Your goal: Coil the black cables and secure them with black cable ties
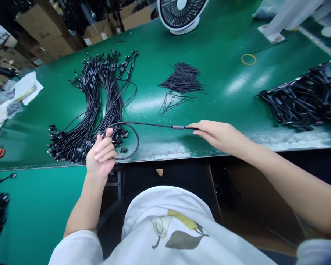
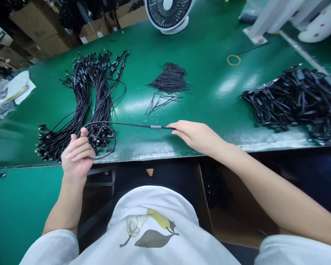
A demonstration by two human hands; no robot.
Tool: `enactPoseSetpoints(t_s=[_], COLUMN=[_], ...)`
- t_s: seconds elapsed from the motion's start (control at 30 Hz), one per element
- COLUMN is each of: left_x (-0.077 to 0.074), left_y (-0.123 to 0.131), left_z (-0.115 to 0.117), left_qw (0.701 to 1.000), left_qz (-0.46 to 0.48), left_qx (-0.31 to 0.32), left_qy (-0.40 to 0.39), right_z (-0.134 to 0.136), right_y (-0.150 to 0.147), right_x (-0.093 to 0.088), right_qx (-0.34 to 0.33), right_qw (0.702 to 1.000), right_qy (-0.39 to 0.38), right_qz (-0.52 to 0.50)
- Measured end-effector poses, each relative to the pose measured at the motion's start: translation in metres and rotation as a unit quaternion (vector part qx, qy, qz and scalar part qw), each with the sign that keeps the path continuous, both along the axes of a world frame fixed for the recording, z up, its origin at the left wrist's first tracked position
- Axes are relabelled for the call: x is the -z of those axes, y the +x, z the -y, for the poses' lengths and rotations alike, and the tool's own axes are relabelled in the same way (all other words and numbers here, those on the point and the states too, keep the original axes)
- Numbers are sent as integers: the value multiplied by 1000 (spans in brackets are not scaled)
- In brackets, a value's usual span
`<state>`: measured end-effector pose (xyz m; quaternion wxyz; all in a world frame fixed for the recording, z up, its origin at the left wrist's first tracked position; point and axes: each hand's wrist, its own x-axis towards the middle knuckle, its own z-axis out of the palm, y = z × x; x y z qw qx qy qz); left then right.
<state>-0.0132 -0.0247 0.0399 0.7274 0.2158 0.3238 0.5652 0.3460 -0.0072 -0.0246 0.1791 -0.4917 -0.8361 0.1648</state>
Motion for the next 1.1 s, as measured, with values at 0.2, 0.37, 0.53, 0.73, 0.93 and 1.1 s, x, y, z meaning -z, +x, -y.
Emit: enactPoseSetpoints(t_s=[0.2, 0.37, 0.53, 0.73, 0.93, 1.1], left_x=[14, 42, 42, 36, 53, 74], left_y=[9, 45, 58, 52, 67, 83], left_z=[-9, -9, 7, 3, 9, 28], left_qw=[986, 941, 882, 887, 971, 978], left_qz=[-166, -325, -388, -375, -190, -165], left_qx=[-16, 50, 225, 239, 143, 118], left_qy=[10, 76, 147, 128, 15, -51], right_z=[31, 53, 34, 15, 16, 12], right_y=[-18, -69, -91, -99, -128, -140], right_x=[-11, -29, -45, -13, 26, 16], right_qx=[16, -242, -182, -17, 96, 129], right_qw=[974, 962, 982, 949, 778, 613], right_qy=[140, 39, 37, -2, -259, -314], right_qz=[179, 119, -12, -315, -565, -713])
